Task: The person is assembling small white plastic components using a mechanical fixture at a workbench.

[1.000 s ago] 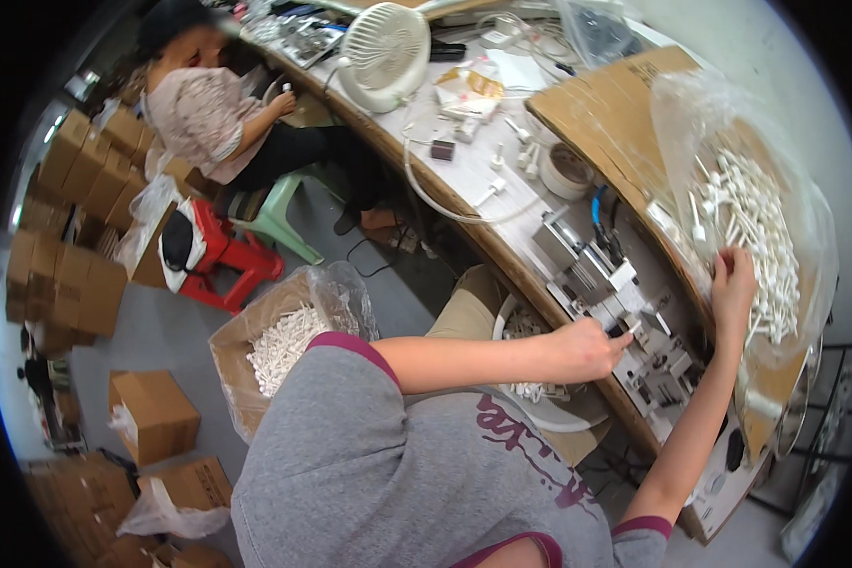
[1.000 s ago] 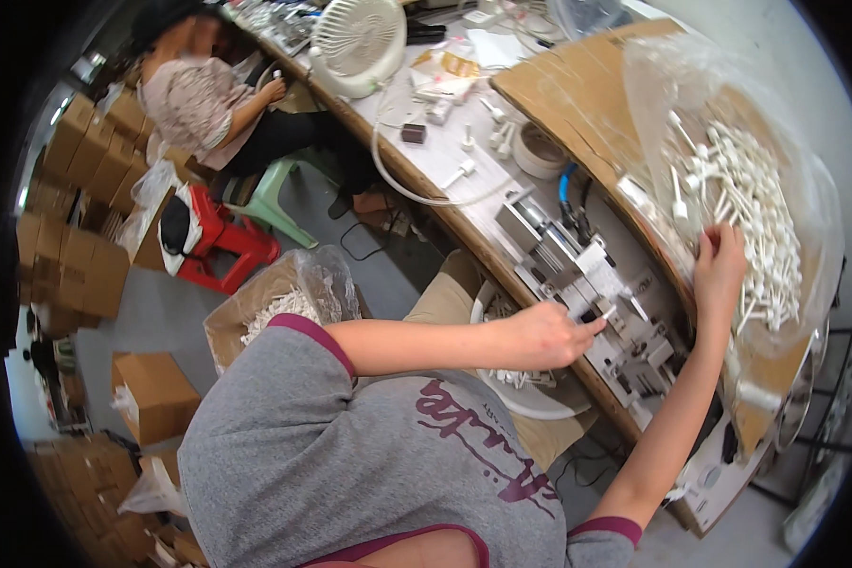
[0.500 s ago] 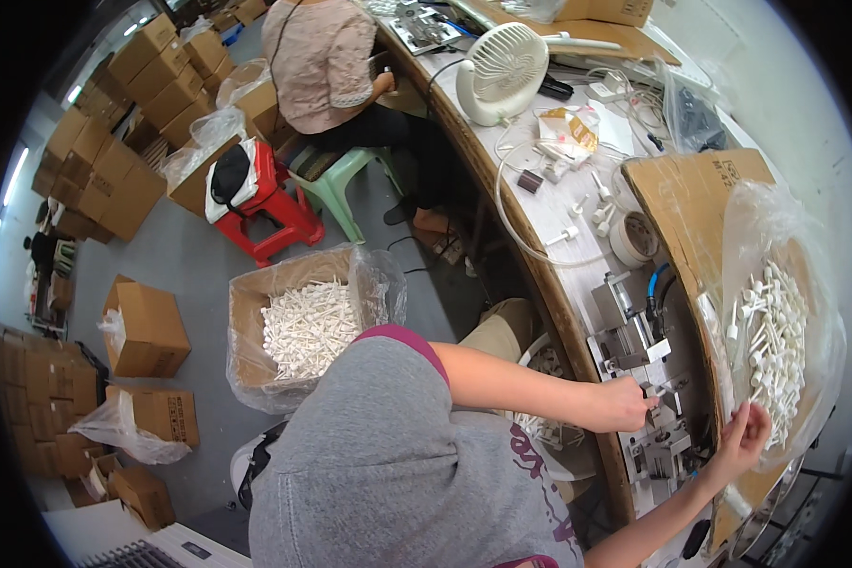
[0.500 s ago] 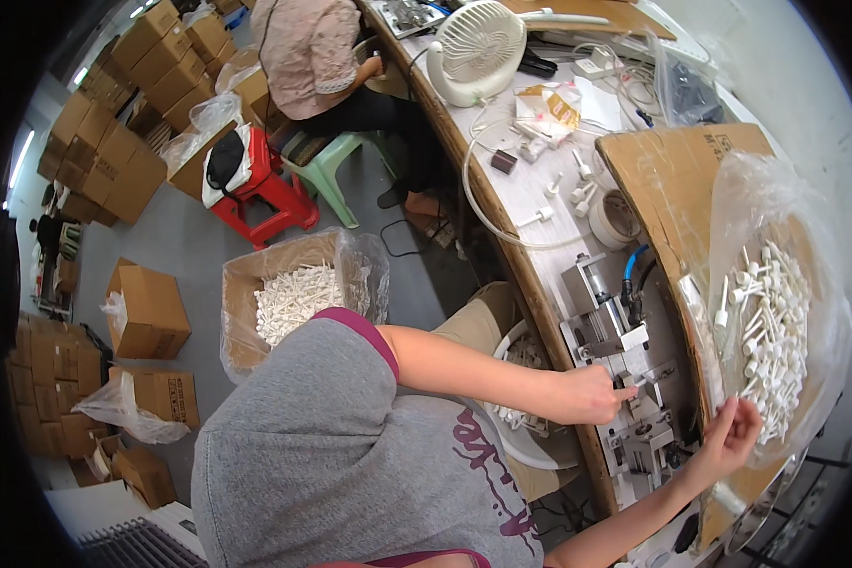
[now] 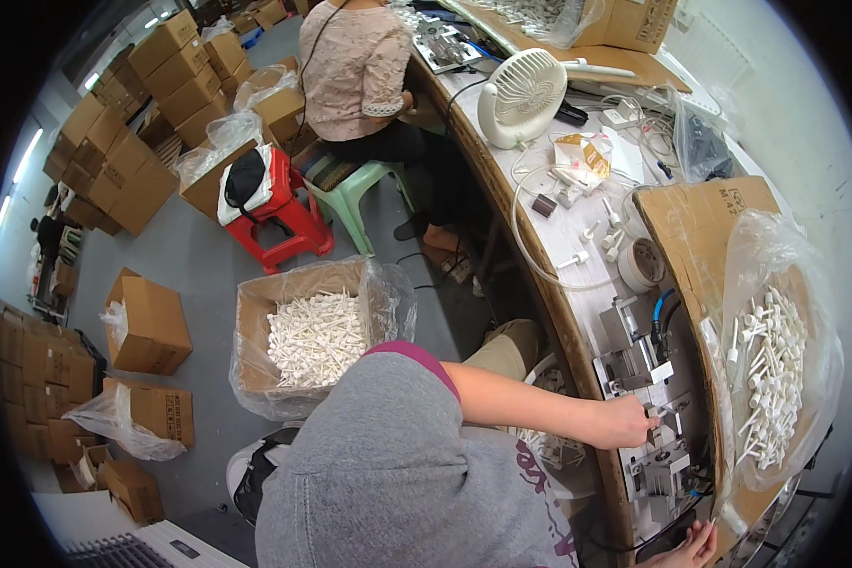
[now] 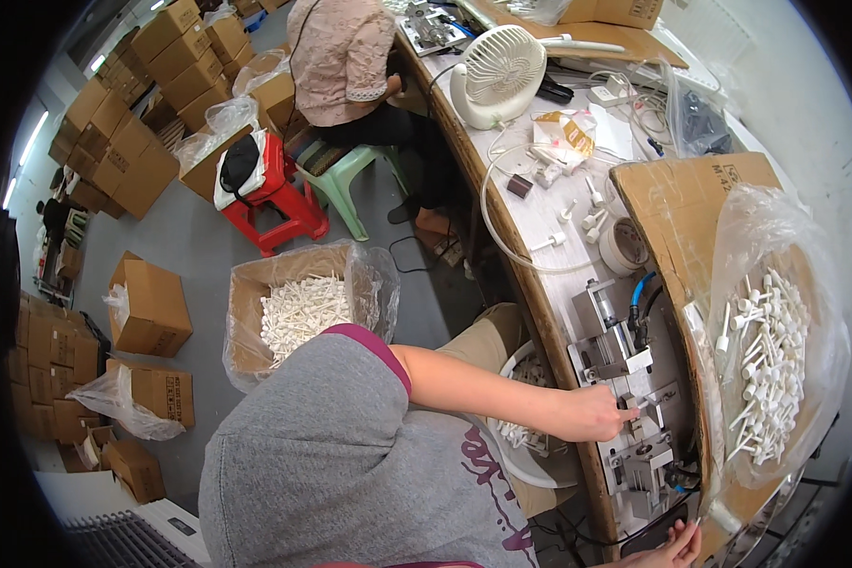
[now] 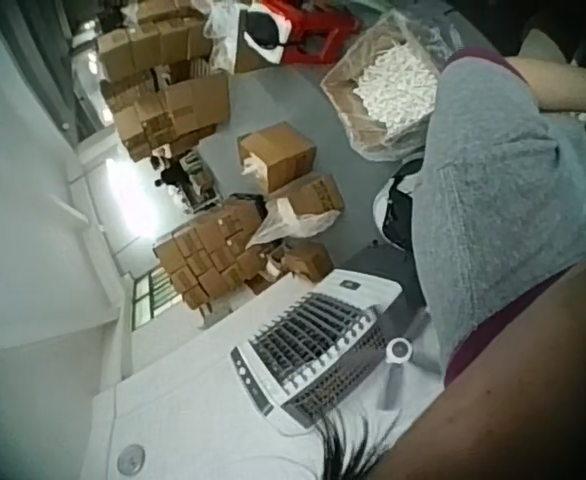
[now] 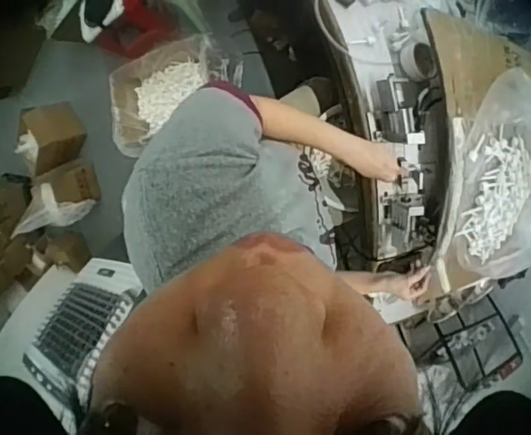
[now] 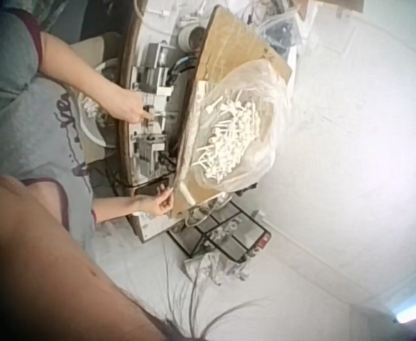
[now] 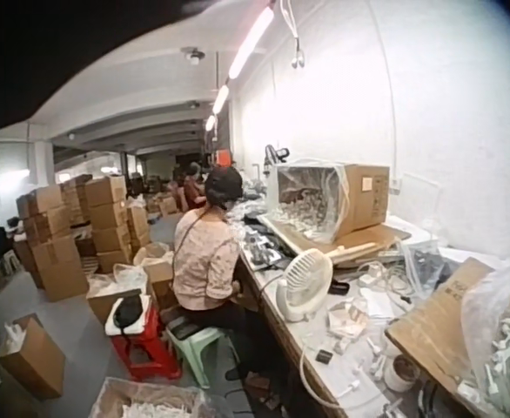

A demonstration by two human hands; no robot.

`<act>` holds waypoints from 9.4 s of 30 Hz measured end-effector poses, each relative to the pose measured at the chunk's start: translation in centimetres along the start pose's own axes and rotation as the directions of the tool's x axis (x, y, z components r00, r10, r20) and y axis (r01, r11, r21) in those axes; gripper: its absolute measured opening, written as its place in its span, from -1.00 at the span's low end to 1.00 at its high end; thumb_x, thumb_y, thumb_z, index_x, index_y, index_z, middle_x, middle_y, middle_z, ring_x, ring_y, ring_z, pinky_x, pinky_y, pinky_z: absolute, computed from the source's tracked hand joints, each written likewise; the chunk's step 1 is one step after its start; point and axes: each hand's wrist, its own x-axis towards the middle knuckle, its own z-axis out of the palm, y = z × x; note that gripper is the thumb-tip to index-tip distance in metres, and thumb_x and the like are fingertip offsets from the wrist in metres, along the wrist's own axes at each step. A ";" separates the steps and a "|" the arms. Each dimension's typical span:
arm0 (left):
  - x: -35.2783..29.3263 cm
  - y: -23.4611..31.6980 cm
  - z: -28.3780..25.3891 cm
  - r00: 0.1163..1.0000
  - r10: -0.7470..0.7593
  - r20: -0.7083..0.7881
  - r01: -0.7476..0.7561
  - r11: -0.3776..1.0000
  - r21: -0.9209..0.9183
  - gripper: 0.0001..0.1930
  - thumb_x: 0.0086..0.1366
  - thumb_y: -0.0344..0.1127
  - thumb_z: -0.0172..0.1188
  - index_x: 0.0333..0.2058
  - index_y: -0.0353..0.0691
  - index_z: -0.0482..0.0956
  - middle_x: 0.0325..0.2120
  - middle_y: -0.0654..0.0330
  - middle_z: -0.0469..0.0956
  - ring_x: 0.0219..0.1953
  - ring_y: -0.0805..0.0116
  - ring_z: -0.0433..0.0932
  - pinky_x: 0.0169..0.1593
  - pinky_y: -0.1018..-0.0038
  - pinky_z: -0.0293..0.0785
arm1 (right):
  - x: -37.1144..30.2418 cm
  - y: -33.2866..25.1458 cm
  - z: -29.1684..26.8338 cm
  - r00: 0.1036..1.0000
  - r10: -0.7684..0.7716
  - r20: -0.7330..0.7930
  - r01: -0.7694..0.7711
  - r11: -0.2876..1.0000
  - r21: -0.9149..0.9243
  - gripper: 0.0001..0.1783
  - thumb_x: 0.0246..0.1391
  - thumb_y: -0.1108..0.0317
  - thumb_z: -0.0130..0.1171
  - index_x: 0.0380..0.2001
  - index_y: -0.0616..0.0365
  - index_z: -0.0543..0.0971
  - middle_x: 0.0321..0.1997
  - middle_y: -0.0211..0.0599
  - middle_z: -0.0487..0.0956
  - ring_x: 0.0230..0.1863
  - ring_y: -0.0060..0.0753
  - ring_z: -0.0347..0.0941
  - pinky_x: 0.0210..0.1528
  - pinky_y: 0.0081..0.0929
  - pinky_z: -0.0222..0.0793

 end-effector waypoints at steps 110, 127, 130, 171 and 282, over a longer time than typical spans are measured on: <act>-28.1 11.3 -5.3 0.949 -0.260 0.177 0.296 0.931 -0.216 -0.30 0.04 -0.26 0.36 0.20 -0.07 0.32 0.14 0.07 0.36 -0.11 -0.04 0.56 -0.11 0.12 0.48 | -14.9 31.0 6.7 0.687 0.042 0.725 -0.531 0.710 0.463 -0.24 0.11 0.53 0.13 0.38 0.18 0.14 -0.06 0.15 0.48 -0.17 -0.09 0.41 -0.04 -0.12 0.39; -27.6 11.0 -4.2 0.933 -0.285 0.217 0.337 0.906 -0.258 -0.44 0.07 -0.17 0.36 0.06 -0.05 0.41 0.07 0.16 0.41 -0.07 0.06 0.56 -0.08 0.16 0.48 | -13.2 28.9 5.0 0.698 0.292 0.654 -0.641 0.661 0.389 -0.29 0.03 0.63 0.21 0.29 0.15 0.34 -0.09 0.16 0.48 -0.19 -0.11 0.39 -0.12 -0.14 0.38; -29.0 10.7 -3.9 0.899 -0.359 0.250 0.415 0.880 -0.232 -0.48 0.08 -0.17 0.35 0.04 -0.04 0.44 0.07 0.18 0.42 -0.05 0.09 0.55 -0.06 0.17 0.47 | -16.4 22.7 7.5 0.503 0.597 0.625 -0.848 0.202 0.490 -0.48 0.03 0.56 0.23 0.12 0.22 0.47 0.04 0.04 0.45 -0.17 -0.13 0.33 -0.19 -0.22 0.33; -28.5 8.1 -1.6 0.783 -0.620 0.050 0.617 0.763 -0.195 -0.41 -0.03 -0.35 0.38 0.03 -0.16 0.39 0.14 0.03 0.31 0.18 0.02 0.29 0.22 0.19 0.29 | -16.0 20.9 6.3 0.490 0.432 0.757 -0.852 0.054 0.521 -0.70 0.13 0.48 0.20 -0.09 0.43 0.51 -0.24 -0.04 0.60 -0.43 -0.28 0.42 -0.40 -0.44 0.34; -9.7 4.6 -7.1 0.945 -0.191 -0.266 0.091 0.933 -0.347 -0.49 0.09 -0.31 0.37 0.05 -0.14 0.50 0.01 0.09 0.53 0.04 0.09 0.49 0.11 0.24 0.39 | -23.4 10.6 3.7 0.528 0.465 0.711 -0.637 0.771 -0.031 -0.55 0.06 0.48 0.21 0.07 0.16 0.48 0.04 -0.21 0.56 -0.03 -0.39 0.54 -0.03 -0.48 0.41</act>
